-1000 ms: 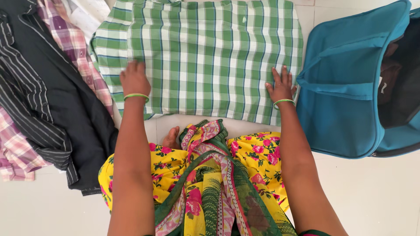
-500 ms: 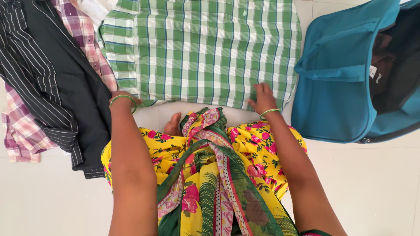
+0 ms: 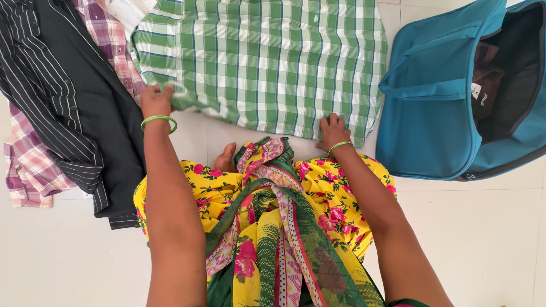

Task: The person buttons a green checkered shirt and then folds it by hand while sitting on the floor.

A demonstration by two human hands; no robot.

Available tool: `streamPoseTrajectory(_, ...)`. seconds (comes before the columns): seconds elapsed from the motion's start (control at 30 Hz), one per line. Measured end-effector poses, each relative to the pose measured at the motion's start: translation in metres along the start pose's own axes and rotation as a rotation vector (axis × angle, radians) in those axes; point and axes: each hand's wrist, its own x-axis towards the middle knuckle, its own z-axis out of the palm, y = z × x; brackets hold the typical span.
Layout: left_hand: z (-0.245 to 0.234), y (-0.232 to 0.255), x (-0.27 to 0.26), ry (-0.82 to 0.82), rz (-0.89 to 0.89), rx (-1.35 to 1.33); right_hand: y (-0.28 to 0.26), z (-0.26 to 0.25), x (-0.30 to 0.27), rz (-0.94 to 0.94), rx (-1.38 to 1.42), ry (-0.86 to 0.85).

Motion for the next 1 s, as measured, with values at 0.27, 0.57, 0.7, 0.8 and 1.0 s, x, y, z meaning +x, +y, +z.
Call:
streamPoseTrajectory(0.27, 0.027, -0.008, -0.016, -0.384, 0.517, 0.439, 0.017, 0.031, 0.02, -0.037, -0.045, 0.062)
streamPoseTrajectory(0.57, 0.029, -0.006, -0.022, -0.19, 0.332, 1.061, 0.036, 0.041, 0.029, -0.095, 0.054, 0.261)
streamPoseTrajectory(0.7, 0.032, 0.014, -0.031, -0.068, 0.444, 0.878, 0.045, 0.022, 0.027, -0.119, 0.162, 0.489)
streamPoseTrajectory(0.8, 0.033, 0.028, -0.035, 0.036, 0.556, 0.723, 0.052, 0.01, 0.028, -0.082, 0.267, 0.666)
streamPoseTrajectory(1.0, 0.023, 0.045, -0.038, 0.066, 0.628, 0.213, 0.051, -0.017, 0.013, -0.029, 0.364, 0.825)
